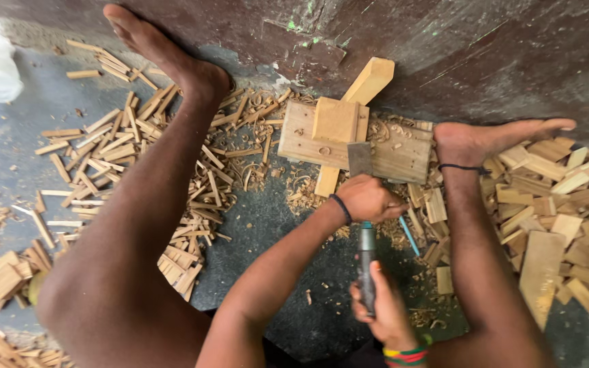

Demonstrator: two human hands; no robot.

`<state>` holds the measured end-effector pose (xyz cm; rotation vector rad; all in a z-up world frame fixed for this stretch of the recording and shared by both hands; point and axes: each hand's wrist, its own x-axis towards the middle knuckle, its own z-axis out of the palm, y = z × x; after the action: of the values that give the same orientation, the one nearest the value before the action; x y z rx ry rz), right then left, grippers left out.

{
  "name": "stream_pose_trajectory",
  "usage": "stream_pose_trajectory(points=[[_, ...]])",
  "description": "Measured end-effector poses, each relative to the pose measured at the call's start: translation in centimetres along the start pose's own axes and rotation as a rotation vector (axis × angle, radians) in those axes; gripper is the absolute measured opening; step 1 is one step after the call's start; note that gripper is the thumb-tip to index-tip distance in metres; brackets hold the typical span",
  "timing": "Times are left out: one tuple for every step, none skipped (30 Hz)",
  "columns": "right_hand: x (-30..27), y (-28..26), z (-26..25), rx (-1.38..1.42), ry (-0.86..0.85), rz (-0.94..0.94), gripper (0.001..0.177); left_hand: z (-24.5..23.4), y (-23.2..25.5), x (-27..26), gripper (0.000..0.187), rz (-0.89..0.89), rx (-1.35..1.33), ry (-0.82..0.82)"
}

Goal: The person sits on the floor and uses a chisel and mallet to carve a small wooden block placed on a larger wooden base. They repeatedly strike the chisel to shape the wood, occasionally adjusting the block's position with their left hand.

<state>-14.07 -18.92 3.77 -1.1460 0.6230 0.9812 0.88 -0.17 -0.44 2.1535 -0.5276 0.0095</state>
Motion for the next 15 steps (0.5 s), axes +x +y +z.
stream_pose_trajectory(points=[[-0.1,0.8,1.5,0.02,0.038,-0.006,0.051,-0.5,-0.3,-0.2,0.038,0.019,-0.003,-0.022],[-0.3,1.3,2.8,0.039,0.077,-0.012,0.052,-1.1,-0.5,-0.5,0.041,0.037,-0.005,-0.045],[-0.6,1.3,3.9,0.064,0.067,-0.011,0.052,-1.6,-0.6,-0.6,0.044,0.059,-0.012,-0.066],[-0.9,1.4,5.0,0.088,0.057,-0.01,0.051,-2.1,-0.6,-0.8,0.045,0.074,-0.008,-0.081],[-1.3,1.2,5.7,0.107,0.054,-0.009,0.051,-2.4,-0.5,-0.8,0.045,0.091,-0.01,-0.092],[-1.5,1.2,6.5,0.124,0.058,0.002,0.051,-2.7,-0.3,-0.8,0.046,0.108,-0.013,-0.102],[-1.5,1.1,7.1,0.136,0.062,0.012,0.051,-2.8,-0.2,-0.8,0.046,0.12,-0.018,-0.073],[-1.5,0.9,7.3,0.148,0.066,0.022,0.05,-3.0,-0.1,-0.6,0.046,0.131,-0.022,-0.044],[-1.2,0.8,7.5,0.136,0.069,0.011,0.05,-3.4,-0.3,-0.6,0.046,0.132,-0.022,-0.012],[-0.7,0.8,7.5,0.124,0.072,0.0,0.049,-3.6,-0.6,-0.6,0.046,0.118,-0.008,-0.043],[-0.6,1.1,7.2,0.113,0.081,-0.005,0.048,-3.4,-0.7,-0.7,0.046,0.1,-0.001,-0.077],[-0.3,1.4,6.9,0.083,0.088,-0.021,0.047,-3.0,-0.9,-0.8,0.046,0.083,0.005,-0.11],[-0.3,1.7,6.5,0.059,0.097,-0.042,0.047,-2.6,-1.0,-0.9,0.045,0.101,-0.017,-0.097],[-0.4,2.0,6.3,0.035,0.105,-0.063,0.047,-2.1,-1.1,-0.9,0.044,0.118,-0.04,-0.083],[-0.1,1.9,6.5,0.033,0.121,-0.054,0.047,-2.0,-1.6,-0.6,0.043,0.139,-0.052,-0.068]])
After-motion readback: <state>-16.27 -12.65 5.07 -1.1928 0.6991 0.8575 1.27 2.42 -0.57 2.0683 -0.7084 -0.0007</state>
